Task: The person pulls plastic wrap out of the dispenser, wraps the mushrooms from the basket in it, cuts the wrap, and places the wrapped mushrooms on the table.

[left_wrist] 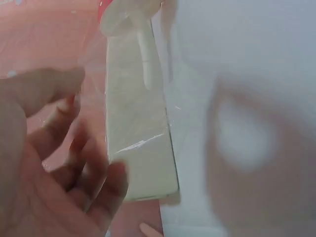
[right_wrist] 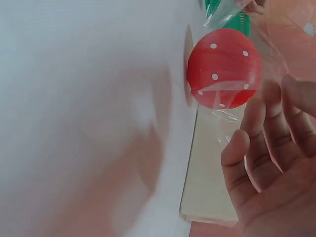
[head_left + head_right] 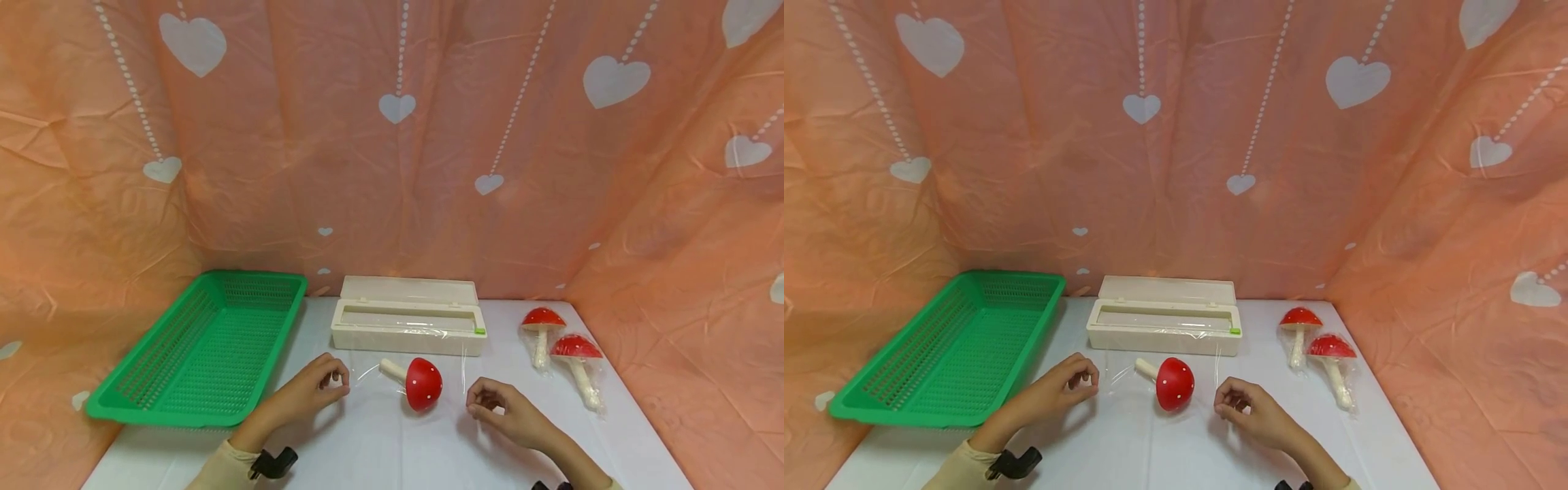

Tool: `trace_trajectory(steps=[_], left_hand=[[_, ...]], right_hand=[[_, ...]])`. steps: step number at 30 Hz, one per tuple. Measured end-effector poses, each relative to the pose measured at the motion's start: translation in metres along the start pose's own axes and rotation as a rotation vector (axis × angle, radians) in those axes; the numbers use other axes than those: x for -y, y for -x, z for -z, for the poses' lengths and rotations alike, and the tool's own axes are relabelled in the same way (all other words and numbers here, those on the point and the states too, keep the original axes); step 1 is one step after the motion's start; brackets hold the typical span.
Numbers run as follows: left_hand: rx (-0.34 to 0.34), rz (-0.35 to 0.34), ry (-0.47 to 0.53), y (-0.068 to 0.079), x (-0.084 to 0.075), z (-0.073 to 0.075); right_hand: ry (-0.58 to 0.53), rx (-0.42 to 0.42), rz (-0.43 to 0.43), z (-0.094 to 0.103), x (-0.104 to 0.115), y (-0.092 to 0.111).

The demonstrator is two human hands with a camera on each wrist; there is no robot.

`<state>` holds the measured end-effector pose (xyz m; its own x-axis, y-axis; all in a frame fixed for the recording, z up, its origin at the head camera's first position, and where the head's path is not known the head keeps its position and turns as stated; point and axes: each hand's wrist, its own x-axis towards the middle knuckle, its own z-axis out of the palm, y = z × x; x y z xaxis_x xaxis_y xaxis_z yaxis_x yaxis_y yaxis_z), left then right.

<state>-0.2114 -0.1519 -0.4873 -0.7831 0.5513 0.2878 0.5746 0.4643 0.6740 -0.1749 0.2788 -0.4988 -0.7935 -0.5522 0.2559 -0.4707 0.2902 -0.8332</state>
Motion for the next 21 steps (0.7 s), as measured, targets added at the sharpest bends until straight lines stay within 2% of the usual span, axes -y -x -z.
trace_trajectory(steps=[3, 6, 12, 16, 19, 21], left_hand=[[-0.059, 0.058, 0.014, -0.006, -0.001, -0.001], [-0.099, 0.144, 0.025, -0.012, -0.003, -0.001], [-0.081, 0.34, 0.18, -0.025, -0.008, -0.001], [-0.095, 0.375, 0.366, -0.033, -0.009, -0.004], [-0.109, 0.37, 0.506, -0.039, -0.009, -0.008], [-0.115, 0.361, 0.563, -0.044, -0.007, -0.011]], right_hand=[[-0.004, -0.033, -0.02, 0.0, 0.001, -0.005], [-0.027, -0.065, -0.061, 0.001, 0.001, -0.01], [-0.067, -0.134, -0.148, 0.002, -0.001, -0.017], [-0.091, -0.17, -0.221, 0.001, 0.001, -0.026], [-0.117, -0.199, -0.271, 0.0, 0.002, -0.034], [-0.128, -0.224, -0.295, -0.001, 0.001, -0.039]])
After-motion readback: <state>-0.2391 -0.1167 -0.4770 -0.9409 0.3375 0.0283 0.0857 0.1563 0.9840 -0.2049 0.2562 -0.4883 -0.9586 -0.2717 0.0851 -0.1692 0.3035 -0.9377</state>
